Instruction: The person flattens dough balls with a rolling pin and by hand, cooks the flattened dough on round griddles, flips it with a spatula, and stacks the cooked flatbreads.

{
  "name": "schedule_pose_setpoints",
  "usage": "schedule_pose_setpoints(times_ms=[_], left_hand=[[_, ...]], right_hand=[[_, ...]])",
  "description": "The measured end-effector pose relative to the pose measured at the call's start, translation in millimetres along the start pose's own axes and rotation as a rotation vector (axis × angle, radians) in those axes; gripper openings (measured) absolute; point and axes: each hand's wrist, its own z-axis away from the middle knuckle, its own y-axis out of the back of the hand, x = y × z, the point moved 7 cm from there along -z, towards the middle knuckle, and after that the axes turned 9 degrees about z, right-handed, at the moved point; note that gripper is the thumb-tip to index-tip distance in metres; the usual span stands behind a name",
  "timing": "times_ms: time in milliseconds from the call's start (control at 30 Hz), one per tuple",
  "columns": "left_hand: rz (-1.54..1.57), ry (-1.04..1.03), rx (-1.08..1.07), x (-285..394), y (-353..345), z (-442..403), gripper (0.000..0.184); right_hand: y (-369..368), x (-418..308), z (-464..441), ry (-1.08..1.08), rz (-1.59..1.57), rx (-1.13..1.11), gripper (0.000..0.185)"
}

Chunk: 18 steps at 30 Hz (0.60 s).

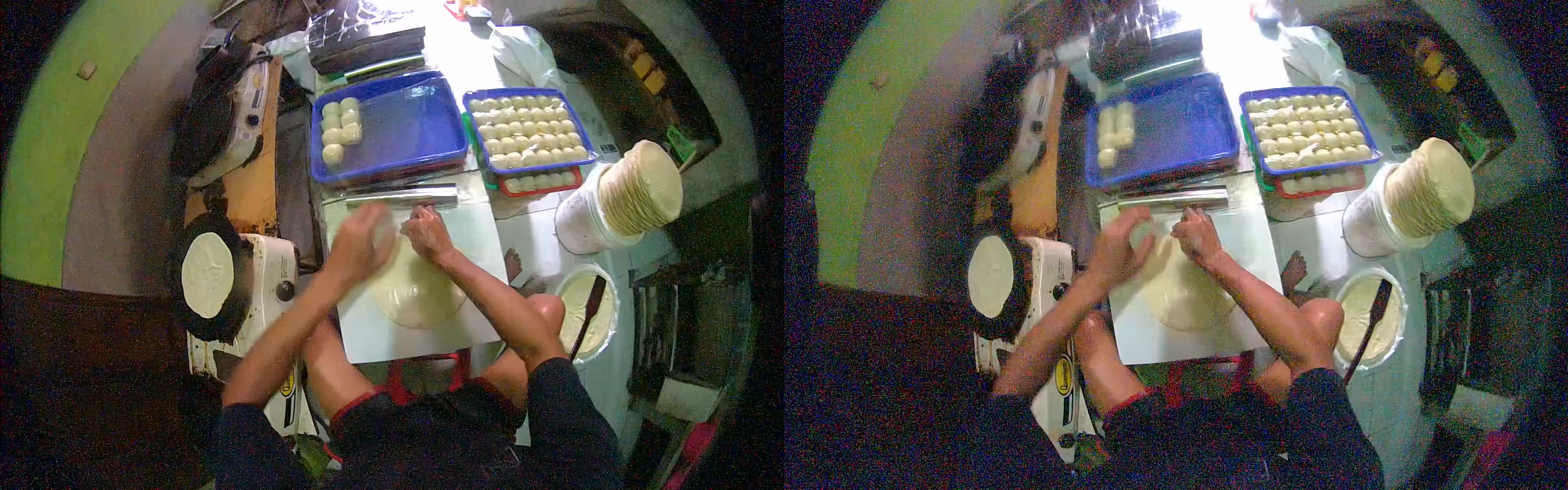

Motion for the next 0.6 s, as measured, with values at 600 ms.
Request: schedule_pose_setpoints(times_ms=[600], left_hand=[[0.404,0.446,0.089,-100,-94,83,0.022]], right_hand=[[-15,48,28,-0.212,-1.007,-1.235,0.055]])
